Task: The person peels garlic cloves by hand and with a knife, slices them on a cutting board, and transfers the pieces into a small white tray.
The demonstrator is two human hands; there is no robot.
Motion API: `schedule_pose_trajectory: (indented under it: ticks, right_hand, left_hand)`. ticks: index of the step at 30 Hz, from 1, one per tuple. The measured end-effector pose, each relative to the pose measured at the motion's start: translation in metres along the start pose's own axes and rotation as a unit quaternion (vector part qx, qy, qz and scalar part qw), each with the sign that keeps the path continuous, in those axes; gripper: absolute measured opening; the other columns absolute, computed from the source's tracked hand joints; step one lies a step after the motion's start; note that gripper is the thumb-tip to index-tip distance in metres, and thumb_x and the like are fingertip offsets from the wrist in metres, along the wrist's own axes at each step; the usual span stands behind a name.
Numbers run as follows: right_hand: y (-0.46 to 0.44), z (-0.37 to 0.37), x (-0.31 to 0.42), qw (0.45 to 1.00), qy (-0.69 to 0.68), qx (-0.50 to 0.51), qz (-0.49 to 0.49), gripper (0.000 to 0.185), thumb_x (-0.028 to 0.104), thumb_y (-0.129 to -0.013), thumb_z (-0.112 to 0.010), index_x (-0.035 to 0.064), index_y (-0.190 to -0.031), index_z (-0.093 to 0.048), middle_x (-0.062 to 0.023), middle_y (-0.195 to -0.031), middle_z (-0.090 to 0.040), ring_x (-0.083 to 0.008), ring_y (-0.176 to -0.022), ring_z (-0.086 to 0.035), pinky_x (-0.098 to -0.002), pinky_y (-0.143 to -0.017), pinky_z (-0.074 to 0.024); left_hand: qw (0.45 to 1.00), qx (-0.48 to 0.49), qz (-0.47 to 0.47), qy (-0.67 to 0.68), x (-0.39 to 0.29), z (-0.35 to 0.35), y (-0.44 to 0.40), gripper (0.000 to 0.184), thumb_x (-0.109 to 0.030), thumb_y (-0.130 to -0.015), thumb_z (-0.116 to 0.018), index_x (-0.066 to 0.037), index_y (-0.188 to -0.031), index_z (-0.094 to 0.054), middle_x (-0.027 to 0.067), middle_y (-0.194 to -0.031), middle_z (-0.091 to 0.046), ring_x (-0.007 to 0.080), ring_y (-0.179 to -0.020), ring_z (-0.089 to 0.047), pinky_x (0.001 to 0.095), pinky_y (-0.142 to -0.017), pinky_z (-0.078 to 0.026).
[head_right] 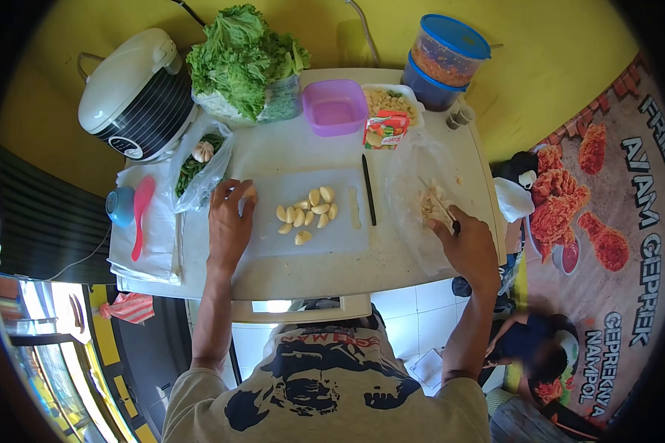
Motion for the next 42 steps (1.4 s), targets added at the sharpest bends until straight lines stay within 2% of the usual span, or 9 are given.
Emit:
schedule_pose_trajectory:
  ticks: [5, 8, 11, 15, 20, 23, 29, 33, 42]
  right_hand:
    - [-0.005, 0.0, -0.021, 0.998, -0.031, -0.048, 0.025, 0.027, 0.019, -0.093, -0.069, -0.0049, -0.106, -0.071, -0.0258, -0.073, -0.065, -0.0422, -0.07, -0.066, -0.0447, -0.065, -0.0491]
    - [-0.006, 0.0, -0.022, 0.998, -0.007, -0.054, 0.034, 0.021, 0.015, -0.091, -0.069, -0.0052, -0.098, -0.07, -0.0251, -0.073, -0.065, -0.0416, -0.07, -0.066, -0.0433, -0.066, -0.0493]
    - [-0.005, 0.003, -0.01, 0.999, 0.026, -0.016, -0.011, 0.018, 0.012, -0.091, -0.068, -0.0052, -0.093, -0.068, -0.025, -0.074, -0.065, -0.0409, -0.07, -0.066, -0.043, -0.066, -0.0492]
    - [-0.008, -0.01, -0.021, 0.995, -0.079, -0.043, 0.043, 0.018, 0.011, -0.09, -0.07, -0.0048, -0.098, -0.07, -0.0235, -0.074, -0.066, -0.0381, -0.068, -0.067, -0.0417, -0.066, -0.0495]
    - [-0.011, -0.008, -0.009, 1.0, -0.025, -0.006, -0.009, 0.024, 0.01, -0.09, -0.071, -0.004, -0.109, -0.069, -0.0213, -0.078, -0.069, -0.0353, -0.069, -0.067, -0.039, -0.069, -0.0513]
    - [-0.011, -0.01, -0.008, 0.987, -0.069, -0.114, 0.091, 0.029, 0.012, -0.091, -0.07, -0.0037, -0.116, -0.067, -0.0215, -0.084, -0.071, -0.0344, -0.069, -0.066, -0.039, -0.07, -0.0517]
    - [0.002, -0.001, 0.016, 0.987, -0.139, -0.069, 0.047, 0.04, 0.013, -0.098, -0.066, 0.0008, -0.135, -0.061, -0.0179, -0.091, -0.071, -0.016, -0.07, -0.061, -0.0311, -0.069, -0.0501]
    - [0.024, -0.008, 0.054, 0.948, -0.285, -0.049, 0.137, 0.044, 0.009, -0.099, -0.063, 0.0053, -0.143, -0.057, -0.0137, -0.095, -0.072, -0.0084, -0.077, -0.057, -0.0261, -0.074, -0.0495]
    - [0.053, -0.053, 0.12, 0.859, -0.34, 0.05, 0.379, 0.058, 0.012, -0.093, -0.072, 0.0077, -0.148, -0.053, -0.0093, -0.077, -0.066, -0.0181, -0.057, -0.059, -0.0312, -0.054, -0.0466]
  left_hand:
    - [0.999, -0.027, -0.002, 0.04, 0.0, 0.0, 0.002, 0.02, -0.006, -0.092, -0.071, -0.002, -0.111, -0.068, 0.0142, -0.096, -0.067, 0.0292, -0.085, -0.067, 0.0393, -0.076, -0.054]
    - [0.982, 0.002, 0.125, 0.142, -0.008, 0.014, 0.005, 0.021, -0.012, -0.095, -0.072, 0.001, -0.11, -0.066, 0.0117, -0.096, -0.069, 0.0185, -0.071, -0.068, 0.03, -0.063, -0.055]
    - [0.895, 0.014, 0.232, 0.381, -0.011, 0.016, 0.016, 0.023, -0.012, -0.096, -0.071, 0.004, -0.112, -0.066, 0.009, -0.098, -0.069, 0.014, -0.076, -0.067, 0.0276, -0.066, -0.056]
    - [0.83, 0.031, 0.234, 0.505, -0.012, 0.023, 0.029, 0.025, -0.008, -0.096, -0.072, 0.004, -0.117, -0.066, 0.0085, -0.103, -0.069, 0.0125, -0.083, -0.067, 0.0266, -0.074, -0.057]
    - [0.785, 0.052, 0.237, 0.57, -0.016, 0.033, 0.036, 0.026, -0.002, -0.095, -0.07, 0.003, -0.12, -0.067, 0.0094, -0.109, -0.071, 0.0135, -0.092, -0.067, 0.0292, -0.082, -0.057]
    - [0.753, 0.06, 0.253, 0.605, -0.02, 0.036, 0.039, 0.027, 0.0, -0.095, -0.069, 0.002, -0.122, -0.068, 0.01, -0.112, -0.071, 0.014, -0.096, -0.067, 0.0298, -0.086, -0.057]
    - [0.701, 0.065, 0.244, 0.667, -0.033, 0.04, 0.049, 0.03, 0.001, -0.095, -0.068, 0.001, -0.125, -0.066, 0.0114, -0.112, -0.071, 0.0152, -0.096, -0.067, 0.0282, -0.086, -0.056]
    - [0.668, 0.081, 0.226, 0.704, -0.052, 0.038, 0.052, 0.03, 0.002, -0.094, -0.068, 0.001, -0.124, -0.066, 0.0117, -0.111, -0.071, 0.0167, -0.096, -0.067, 0.0282, -0.084, -0.055]
    - [0.492, 0.134, 0.265, 0.819, -0.077, 0.035, 0.065, 0.03, 0.003, -0.095, -0.063, 0.004, -0.124, -0.059, 0.0144, -0.109, -0.068, 0.0165, -0.091, -0.069, 0.025, -0.081, -0.057]
Point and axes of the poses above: each hand's wrist, its own y-axis away from the middle knuckle, its own z-axis out of the back of the hand, x = y × z, the point moved 2 cm from there along -y, towards the middle knuckle
